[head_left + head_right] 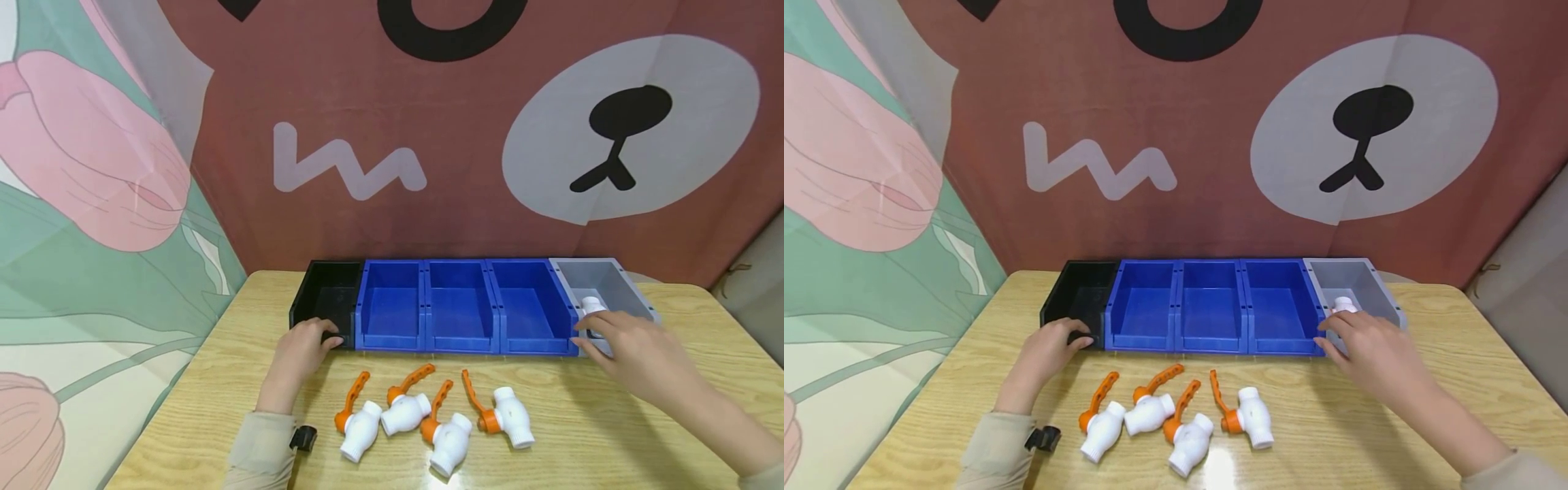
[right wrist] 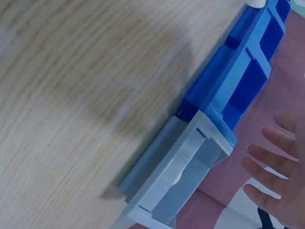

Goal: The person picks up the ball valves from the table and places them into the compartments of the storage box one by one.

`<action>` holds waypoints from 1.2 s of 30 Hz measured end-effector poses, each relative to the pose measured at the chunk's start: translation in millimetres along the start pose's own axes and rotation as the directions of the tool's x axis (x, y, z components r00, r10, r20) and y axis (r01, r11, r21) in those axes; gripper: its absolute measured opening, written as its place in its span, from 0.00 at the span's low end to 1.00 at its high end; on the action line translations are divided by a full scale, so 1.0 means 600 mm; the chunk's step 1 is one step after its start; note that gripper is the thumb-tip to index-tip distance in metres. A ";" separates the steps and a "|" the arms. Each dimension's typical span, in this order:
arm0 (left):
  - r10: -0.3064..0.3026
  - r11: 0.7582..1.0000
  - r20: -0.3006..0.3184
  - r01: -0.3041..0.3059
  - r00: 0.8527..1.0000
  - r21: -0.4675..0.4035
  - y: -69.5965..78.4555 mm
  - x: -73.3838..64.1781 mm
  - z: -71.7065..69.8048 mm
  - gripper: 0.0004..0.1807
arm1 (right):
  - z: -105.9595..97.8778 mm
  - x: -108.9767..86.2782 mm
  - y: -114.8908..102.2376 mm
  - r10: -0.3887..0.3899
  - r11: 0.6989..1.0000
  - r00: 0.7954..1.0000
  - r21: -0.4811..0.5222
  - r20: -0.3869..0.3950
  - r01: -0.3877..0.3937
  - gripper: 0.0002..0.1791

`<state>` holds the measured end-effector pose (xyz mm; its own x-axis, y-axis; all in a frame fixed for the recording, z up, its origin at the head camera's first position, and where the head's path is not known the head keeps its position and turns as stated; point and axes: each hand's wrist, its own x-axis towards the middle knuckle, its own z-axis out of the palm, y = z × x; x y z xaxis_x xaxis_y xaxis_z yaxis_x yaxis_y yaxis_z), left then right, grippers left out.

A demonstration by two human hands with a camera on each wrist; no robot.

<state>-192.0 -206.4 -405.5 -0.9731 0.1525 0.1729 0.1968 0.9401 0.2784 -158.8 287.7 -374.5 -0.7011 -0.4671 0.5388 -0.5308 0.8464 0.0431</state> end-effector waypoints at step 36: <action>0.015 1.000 -0.014 -0.015 1.000 0.006 0.002 0.000 -0.002 0.10 | 0.033 -0.017 -0.103 -0.178 0.977 0.984 0.123 0.009 0.175 0.17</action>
<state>-191.4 -205.8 -404.1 -0.9681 0.1627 0.1906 0.2111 0.9394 0.2702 -128.6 235.1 -399.3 -0.6002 -0.6123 0.5146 -0.6996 0.7137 0.0333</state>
